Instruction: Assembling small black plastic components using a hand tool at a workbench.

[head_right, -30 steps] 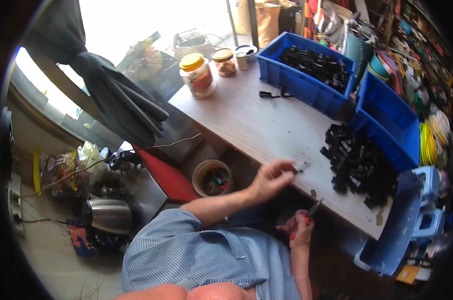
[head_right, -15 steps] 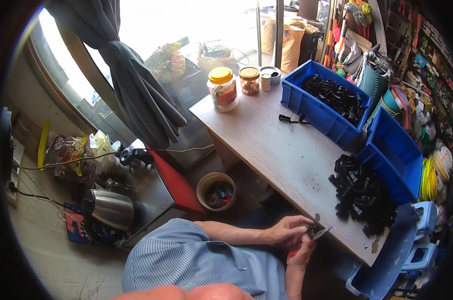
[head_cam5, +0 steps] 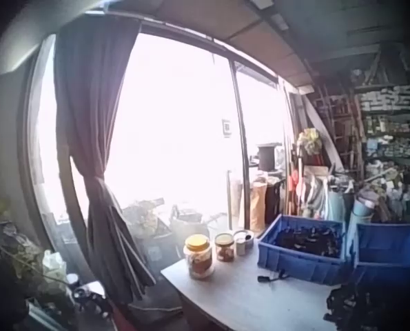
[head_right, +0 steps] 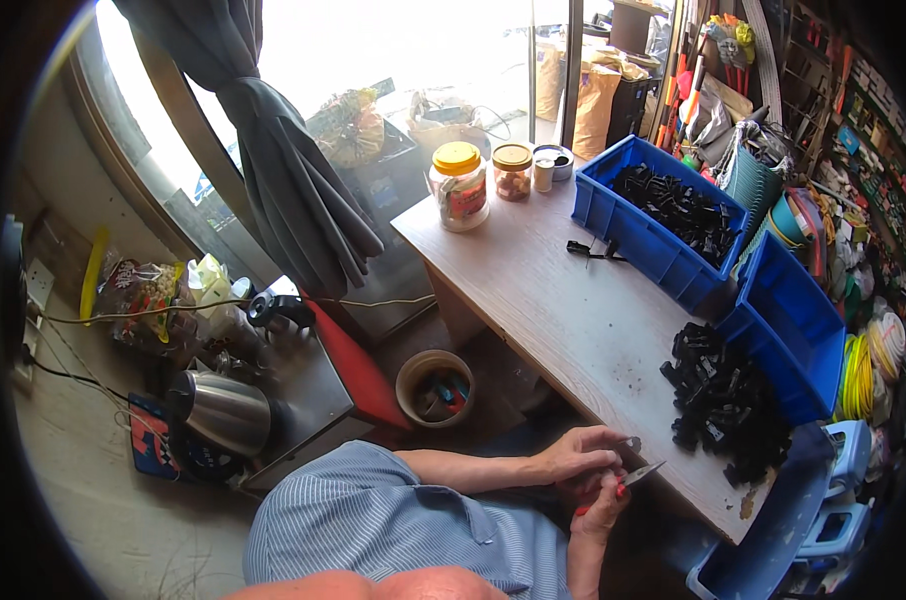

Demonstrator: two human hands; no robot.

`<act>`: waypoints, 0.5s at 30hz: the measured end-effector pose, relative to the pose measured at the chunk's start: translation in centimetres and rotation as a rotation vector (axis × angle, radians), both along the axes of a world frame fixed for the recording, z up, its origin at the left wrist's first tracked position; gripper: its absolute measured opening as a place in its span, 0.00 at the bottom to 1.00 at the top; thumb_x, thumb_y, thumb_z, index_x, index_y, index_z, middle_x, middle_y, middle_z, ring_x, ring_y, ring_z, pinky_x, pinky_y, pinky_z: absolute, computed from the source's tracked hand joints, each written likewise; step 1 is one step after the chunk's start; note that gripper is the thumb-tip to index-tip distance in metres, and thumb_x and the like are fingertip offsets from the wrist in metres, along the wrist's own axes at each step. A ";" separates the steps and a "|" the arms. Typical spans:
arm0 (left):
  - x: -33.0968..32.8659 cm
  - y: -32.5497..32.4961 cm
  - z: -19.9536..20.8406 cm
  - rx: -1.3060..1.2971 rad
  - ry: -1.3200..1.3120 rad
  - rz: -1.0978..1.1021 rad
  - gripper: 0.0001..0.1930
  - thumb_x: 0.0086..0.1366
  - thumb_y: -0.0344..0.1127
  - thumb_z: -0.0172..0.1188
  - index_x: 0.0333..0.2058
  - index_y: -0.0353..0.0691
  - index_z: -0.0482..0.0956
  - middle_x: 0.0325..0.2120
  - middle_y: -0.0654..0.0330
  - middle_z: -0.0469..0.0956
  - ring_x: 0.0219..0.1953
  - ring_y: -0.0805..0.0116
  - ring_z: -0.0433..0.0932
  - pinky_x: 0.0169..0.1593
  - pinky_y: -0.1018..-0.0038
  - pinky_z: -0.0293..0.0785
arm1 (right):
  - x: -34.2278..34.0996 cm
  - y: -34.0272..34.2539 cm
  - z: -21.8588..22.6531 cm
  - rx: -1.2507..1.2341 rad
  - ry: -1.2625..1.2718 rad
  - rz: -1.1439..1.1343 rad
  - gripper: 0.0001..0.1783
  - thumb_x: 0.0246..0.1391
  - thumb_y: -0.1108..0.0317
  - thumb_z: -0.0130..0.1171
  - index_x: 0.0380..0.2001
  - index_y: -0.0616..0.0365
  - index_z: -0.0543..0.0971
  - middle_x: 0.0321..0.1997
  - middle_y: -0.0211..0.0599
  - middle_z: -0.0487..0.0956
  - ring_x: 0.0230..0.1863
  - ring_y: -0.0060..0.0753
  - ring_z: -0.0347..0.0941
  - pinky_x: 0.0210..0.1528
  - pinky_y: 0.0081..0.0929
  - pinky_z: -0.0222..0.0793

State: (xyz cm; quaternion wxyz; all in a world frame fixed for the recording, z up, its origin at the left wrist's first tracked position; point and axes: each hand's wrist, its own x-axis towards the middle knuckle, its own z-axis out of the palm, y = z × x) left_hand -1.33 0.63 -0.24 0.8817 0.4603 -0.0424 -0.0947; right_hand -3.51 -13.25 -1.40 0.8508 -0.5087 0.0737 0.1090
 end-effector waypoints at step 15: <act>-0.3 0.3 -2.4 0.356 -0.196 -0.001 0.20 0.70 0.41 0.55 0.54 0.33 0.73 0.44 0.54 0.79 0.46 0.69 0.78 0.47 0.74 0.76 | -0.8 -0.7 -0.4 -0.080 0.056 -0.099 0.13 0.50 0.66 0.62 0.39 0.54 0.72 0.36 0.32 0.73 0.36 0.26 0.73 0.39 0.23 0.70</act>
